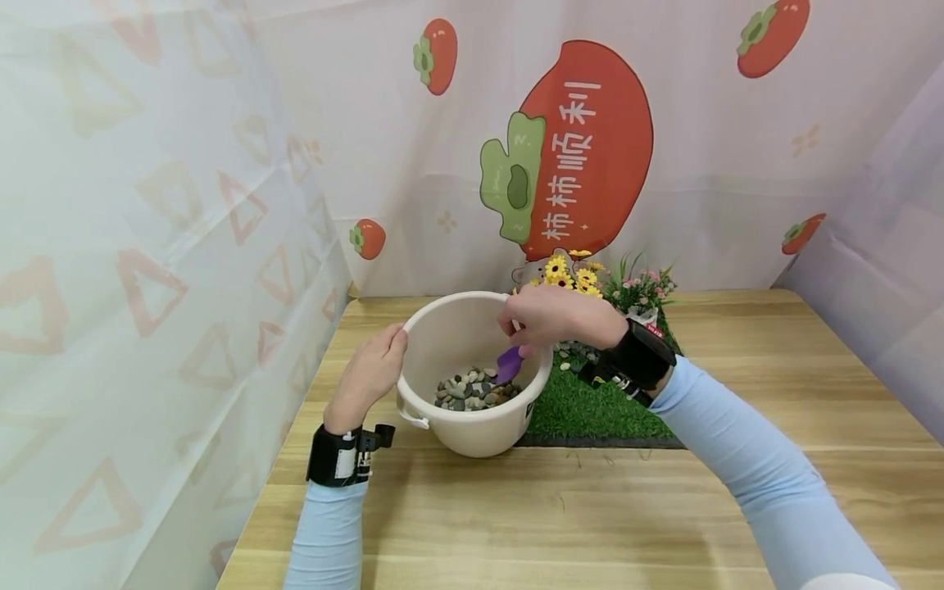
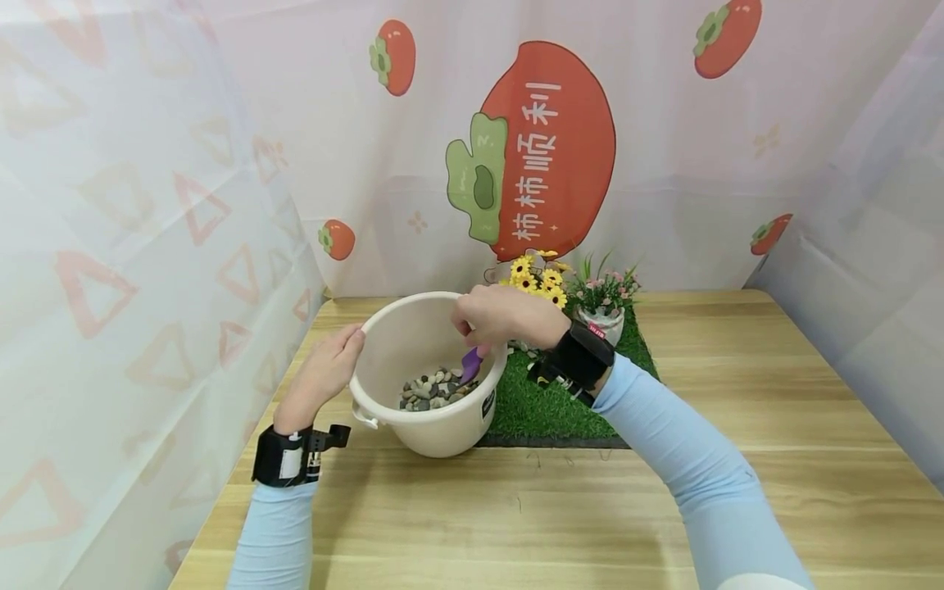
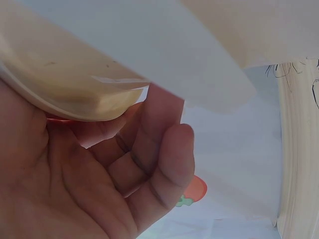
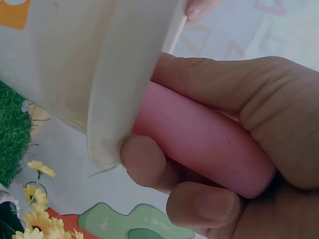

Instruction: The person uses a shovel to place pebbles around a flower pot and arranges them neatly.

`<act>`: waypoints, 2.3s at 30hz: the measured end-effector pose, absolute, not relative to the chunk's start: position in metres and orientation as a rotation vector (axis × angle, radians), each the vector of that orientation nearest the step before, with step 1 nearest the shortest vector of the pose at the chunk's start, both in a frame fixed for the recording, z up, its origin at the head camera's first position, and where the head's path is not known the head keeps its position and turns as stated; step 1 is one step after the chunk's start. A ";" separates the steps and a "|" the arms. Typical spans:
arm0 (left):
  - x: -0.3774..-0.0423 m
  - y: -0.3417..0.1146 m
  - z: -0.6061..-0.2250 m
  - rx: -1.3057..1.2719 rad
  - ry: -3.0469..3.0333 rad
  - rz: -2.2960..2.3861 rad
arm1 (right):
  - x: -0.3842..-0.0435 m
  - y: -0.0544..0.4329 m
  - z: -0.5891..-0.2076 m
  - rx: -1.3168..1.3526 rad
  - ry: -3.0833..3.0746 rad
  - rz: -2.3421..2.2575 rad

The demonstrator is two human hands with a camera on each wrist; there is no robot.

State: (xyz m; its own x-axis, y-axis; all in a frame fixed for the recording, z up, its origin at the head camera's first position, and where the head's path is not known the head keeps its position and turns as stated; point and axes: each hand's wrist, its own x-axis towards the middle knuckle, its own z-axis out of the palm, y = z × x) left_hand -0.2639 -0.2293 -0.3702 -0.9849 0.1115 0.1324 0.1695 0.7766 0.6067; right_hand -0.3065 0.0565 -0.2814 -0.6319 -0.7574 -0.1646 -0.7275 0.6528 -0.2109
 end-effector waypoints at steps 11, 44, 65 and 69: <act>-0.265 -0.229 -0.371 -0.208 -2.883 -0.997 | -0.310 0.054 -0.284 -1.206 2.627 -0.173; -0.267 -0.227 -0.370 -0.230 -2.882 -0.980 | -0.304 0.036 -0.316 -1.276 2.782 0.077; -0.268 -0.226 -0.375 -0.243 -2.862 -0.953 | -0.308 0.039 -0.338 -1.493 2.859 0.040; -0.269 -0.227 -0.376 -0.241 -2.865 -0.954 | -0.310 0.038 -0.338 -1.457 2.815 -0.025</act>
State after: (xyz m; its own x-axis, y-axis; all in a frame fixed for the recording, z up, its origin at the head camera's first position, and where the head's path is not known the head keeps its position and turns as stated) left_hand -0.2689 -0.2268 -0.3763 -0.9811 0.1144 0.1559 0.1850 0.7898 0.5848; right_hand -0.3102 0.0378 -0.3384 -0.5772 -0.8159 0.0323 -0.8164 0.5775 -0.0013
